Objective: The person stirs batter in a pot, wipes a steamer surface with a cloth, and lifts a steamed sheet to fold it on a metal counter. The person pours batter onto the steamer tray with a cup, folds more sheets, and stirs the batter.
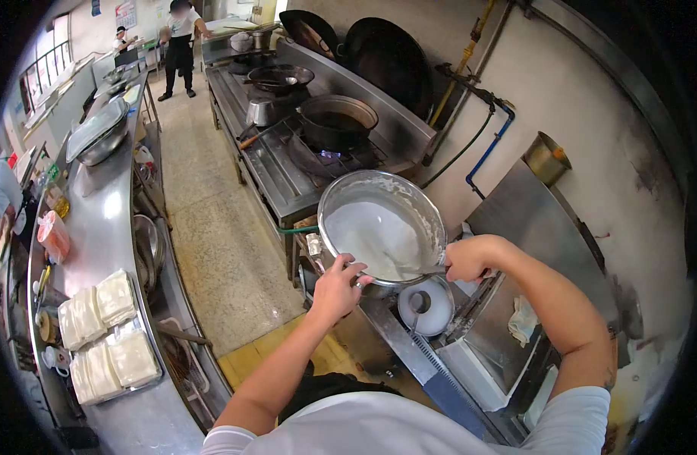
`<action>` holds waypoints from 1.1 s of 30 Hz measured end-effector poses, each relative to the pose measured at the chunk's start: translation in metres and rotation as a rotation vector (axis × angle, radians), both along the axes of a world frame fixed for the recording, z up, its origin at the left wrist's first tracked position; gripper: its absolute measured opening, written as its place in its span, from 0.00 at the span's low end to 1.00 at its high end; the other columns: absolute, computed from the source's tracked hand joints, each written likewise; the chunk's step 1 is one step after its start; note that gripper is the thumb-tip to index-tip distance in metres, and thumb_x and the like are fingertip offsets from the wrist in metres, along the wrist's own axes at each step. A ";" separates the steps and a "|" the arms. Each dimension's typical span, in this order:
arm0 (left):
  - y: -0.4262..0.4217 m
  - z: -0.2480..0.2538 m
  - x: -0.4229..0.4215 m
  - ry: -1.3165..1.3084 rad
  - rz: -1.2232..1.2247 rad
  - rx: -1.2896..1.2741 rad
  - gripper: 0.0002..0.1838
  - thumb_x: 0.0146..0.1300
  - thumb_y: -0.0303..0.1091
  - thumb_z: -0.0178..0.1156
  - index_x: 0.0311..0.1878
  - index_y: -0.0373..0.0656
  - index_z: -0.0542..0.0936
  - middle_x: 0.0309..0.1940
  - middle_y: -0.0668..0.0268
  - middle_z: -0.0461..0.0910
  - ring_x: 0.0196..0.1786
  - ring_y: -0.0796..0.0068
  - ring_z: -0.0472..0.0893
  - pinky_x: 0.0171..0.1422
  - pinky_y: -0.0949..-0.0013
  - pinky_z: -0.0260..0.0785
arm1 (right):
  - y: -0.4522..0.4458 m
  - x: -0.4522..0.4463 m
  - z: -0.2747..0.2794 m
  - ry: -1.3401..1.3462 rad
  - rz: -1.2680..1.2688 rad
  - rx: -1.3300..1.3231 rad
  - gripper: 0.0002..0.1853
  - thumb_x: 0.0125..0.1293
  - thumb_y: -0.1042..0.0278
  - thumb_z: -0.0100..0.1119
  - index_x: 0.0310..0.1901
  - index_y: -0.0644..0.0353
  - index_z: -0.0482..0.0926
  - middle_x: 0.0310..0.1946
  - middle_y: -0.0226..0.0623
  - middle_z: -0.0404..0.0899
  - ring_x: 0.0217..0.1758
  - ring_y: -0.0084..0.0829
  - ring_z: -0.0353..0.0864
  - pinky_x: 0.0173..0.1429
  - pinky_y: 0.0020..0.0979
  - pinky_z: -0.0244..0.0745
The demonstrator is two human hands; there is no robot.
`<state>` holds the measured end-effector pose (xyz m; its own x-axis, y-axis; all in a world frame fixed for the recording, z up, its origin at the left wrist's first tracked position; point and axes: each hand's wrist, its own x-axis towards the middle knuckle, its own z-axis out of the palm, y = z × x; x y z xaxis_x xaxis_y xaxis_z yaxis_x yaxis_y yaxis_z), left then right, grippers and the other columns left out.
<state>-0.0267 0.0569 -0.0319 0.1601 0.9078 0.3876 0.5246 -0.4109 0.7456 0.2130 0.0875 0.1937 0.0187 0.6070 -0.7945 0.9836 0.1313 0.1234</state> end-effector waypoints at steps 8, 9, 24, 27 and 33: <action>-0.002 0.002 0.001 0.019 0.014 -0.025 0.17 0.67 0.48 0.71 0.52 0.49 0.88 0.57 0.62 0.79 0.49 0.51 0.86 0.52 0.52 0.79 | -0.048 -0.012 -0.103 0.106 0.230 0.562 0.11 0.65 0.71 0.58 0.41 0.64 0.88 0.37 0.53 0.89 0.39 0.47 0.92 0.42 0.47 0.86; -0.002 0.003 0.002 0.029 0.014 -0.028 0.17 0.67 0.48 0.71 0.52 0.50 0.88 0.57 0.62 0.79 0.49 0.51 0.86 0.52 0.52 0.79 | -0.053 -0.010 -0.123 0.073 0.252 0.642 0.11 0.65 0.72 0.56 0.42 0.65 0.87 0.37 0.52 0.89 0.38 0.48 0.92 0.42 0.46 0.87; -0.005 0.010 0.005 0.103 0.031 -0.045 0.18 0.68 0.51 0.68 0.53 0.51 0.88 0.59 0.64 0.79 0.51 0.53 0.86 0.53 0.53 0.80 | 0.008 0.024 -0.005 0.042 -0.056 -0.015 0.11 0.61 0.72 0.60 0.23 0.67 0.81 0.19 0.44 0.80 0.20 0.36 0.79 0.24 0.41 0.74; -0.003 0.009 0.006 0.103 0.045 -0.075 0.18 0.68 0.51 0.68 0.53 0.51 0.88 0.59 0.63 0.79 0.51 0.52 0.86 0.53 0.53 0.80 | 0.013 0.030 -0.014 0.151 -0.092 -0.028 0.10 0.59 0.72 0.60 0.22 0.68 0.81 0.21 0.45 0.82 0.21 0.36 0.81 0.25 0.41 0.75; -0.003 0.010 0.007 0.084 0.032 -0.069 0.16 0.66 0.44 0.71 0.53 0.50 0.88 0.60 0.61 0.79 0.47 0.54 0.87 0.51 0.53 0.78 | -0.035 0.011 -0.118 0.132 0.321 0.497 0.11 0.63 0.72 0.57 0.37 0.68 0.89 0.35 0.54 0.89 0.36 0.43 0.93 0.36 0.44 0.85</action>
<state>-0.0200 0.0540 -0.0219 0.1602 0.9370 0.3106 0.5985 -0.3424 0.7243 0.2239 0.0526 0.0753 -0.3063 0.8648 -0.3978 0.9155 0.3821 0.1259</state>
